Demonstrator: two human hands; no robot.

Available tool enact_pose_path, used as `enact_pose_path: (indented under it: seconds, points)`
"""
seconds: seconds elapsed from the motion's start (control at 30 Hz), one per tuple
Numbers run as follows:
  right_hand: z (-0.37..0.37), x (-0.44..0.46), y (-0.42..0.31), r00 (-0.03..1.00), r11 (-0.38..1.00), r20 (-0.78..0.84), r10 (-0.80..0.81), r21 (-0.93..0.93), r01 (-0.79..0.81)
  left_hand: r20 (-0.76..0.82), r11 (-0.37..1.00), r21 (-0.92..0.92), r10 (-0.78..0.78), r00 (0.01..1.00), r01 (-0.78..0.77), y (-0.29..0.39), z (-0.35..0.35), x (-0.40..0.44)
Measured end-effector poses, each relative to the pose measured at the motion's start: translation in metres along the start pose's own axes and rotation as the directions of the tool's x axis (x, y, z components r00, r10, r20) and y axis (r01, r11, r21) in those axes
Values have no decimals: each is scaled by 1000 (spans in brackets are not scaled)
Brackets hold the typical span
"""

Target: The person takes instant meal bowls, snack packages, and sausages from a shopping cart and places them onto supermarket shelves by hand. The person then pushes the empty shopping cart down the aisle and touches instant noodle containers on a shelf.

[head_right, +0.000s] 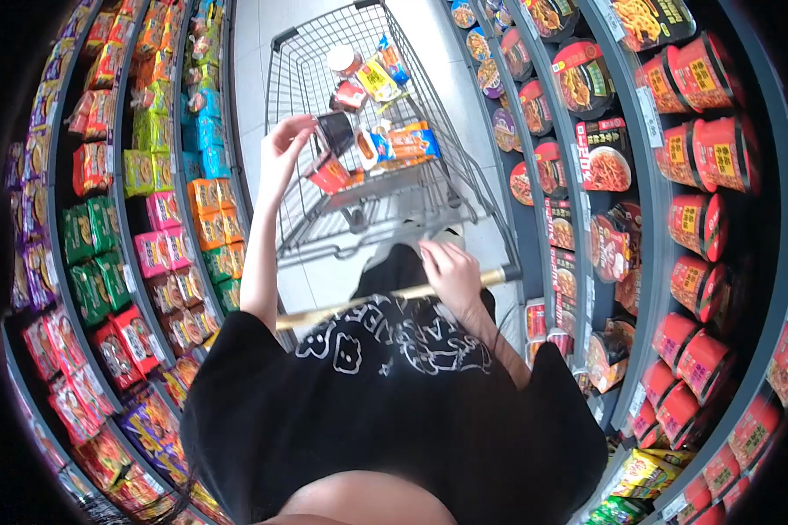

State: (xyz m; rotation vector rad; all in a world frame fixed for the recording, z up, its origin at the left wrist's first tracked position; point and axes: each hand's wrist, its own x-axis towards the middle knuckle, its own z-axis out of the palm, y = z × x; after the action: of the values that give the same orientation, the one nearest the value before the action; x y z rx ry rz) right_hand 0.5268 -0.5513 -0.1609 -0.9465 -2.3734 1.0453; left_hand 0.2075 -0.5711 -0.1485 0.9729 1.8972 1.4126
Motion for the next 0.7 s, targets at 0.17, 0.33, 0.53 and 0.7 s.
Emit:
enact_pose_path:
  seconds: [0.17, 0.33, 0.53, 0.7]
  points:
    - [10, 8, 2, 982, 984, -97, 160, -65, -167, -48, 843, 453, -300, 953, 288, -217, -49, 123]
    - [20, 14, 9, 960, 972, -202, 193, -94, -215, -80, 602, 546, -656, 751, 583, -356, -27, 134]
    - [23, 30, 8, 923, 940, -247, 295, -98, -326, -170, 552, 713, -463, 870, 433, -403, 13, 125]
    - [26, 51, 4, 908, 925, -261, 329, -106, -365, -161, 422, 823, -469, 868, 381, -356, 18, 149]
